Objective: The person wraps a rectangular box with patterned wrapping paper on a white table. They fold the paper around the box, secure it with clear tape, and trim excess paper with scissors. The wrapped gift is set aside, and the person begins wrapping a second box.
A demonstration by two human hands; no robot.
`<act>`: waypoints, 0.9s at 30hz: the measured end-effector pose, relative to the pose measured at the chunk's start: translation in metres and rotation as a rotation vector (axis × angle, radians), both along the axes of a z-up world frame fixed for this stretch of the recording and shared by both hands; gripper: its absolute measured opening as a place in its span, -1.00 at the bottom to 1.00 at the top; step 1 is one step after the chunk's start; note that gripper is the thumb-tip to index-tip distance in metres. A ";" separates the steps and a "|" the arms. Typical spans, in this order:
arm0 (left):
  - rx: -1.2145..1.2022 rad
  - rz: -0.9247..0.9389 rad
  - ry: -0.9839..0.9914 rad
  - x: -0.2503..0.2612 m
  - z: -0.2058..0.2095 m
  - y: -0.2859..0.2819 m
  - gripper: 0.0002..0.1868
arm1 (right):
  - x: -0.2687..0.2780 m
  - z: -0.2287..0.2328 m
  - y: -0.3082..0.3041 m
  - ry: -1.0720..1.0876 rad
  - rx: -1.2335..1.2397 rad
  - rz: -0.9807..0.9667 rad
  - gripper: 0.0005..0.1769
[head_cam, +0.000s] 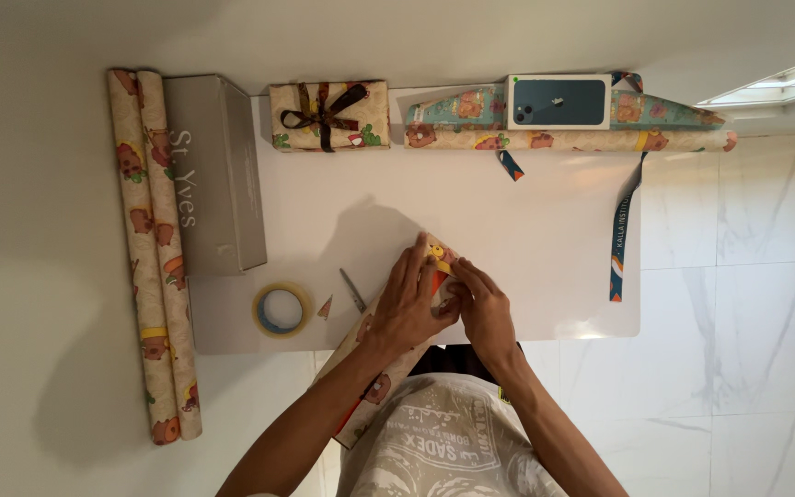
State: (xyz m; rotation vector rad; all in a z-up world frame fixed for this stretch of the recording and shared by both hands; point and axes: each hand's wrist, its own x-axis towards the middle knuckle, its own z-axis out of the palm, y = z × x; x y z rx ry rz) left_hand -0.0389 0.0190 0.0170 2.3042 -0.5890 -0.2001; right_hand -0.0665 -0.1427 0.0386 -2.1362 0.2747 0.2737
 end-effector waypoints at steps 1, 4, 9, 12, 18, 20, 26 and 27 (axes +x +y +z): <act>0.028 -0.002 0.002 0.000 -0.001 0.000 -0.08 | -0.002 -0.001 0.001 -0.084 -0.037 0.007 -0.51; 0.091 -0.004 0.008 0.000 -0.003 -0.001 -0.07 | -0.005 -0.005 0.003 -0.221 -0.069 -0.005 -0.59; 0.123 0.015 -0.047 -0.002 -0.005 -0.002 -0.13 | -0.011 -0.014 0.002 -0.155 0.070 -0.116 -0.76; 0.137 0.012 -0.096 -0.001 -0.006 -0.003 -0.17 | -0.014 -0.021 0.002 -0.176 0.000 -0.140 -0.81; 0.116 0.027 -0.126 -0.004 -0.009 -0.002 -0.15 | -0.018 -0.023 0.002 -0.175 -0.021 -0.136 -0.84; 0.117 0.011 -0.098 -0.004 -0.008 -0.002 -0.15 | -0.019 -0.017 -0.001 -0.190 -0.136 -0.039 -0.80; 0.111 -0.030 -0.143 0.002 -0.003 -0.002 -0.23 | -0.022 -0.001 -0.010 -0.218 -0.145 0.094 -0.67; 0.097 -0.029 -0.165 0.002 -0.002 -0.002 -0.26 | -0.024 0.000 -0.013 -0.208 -0.105 0.095 -0.62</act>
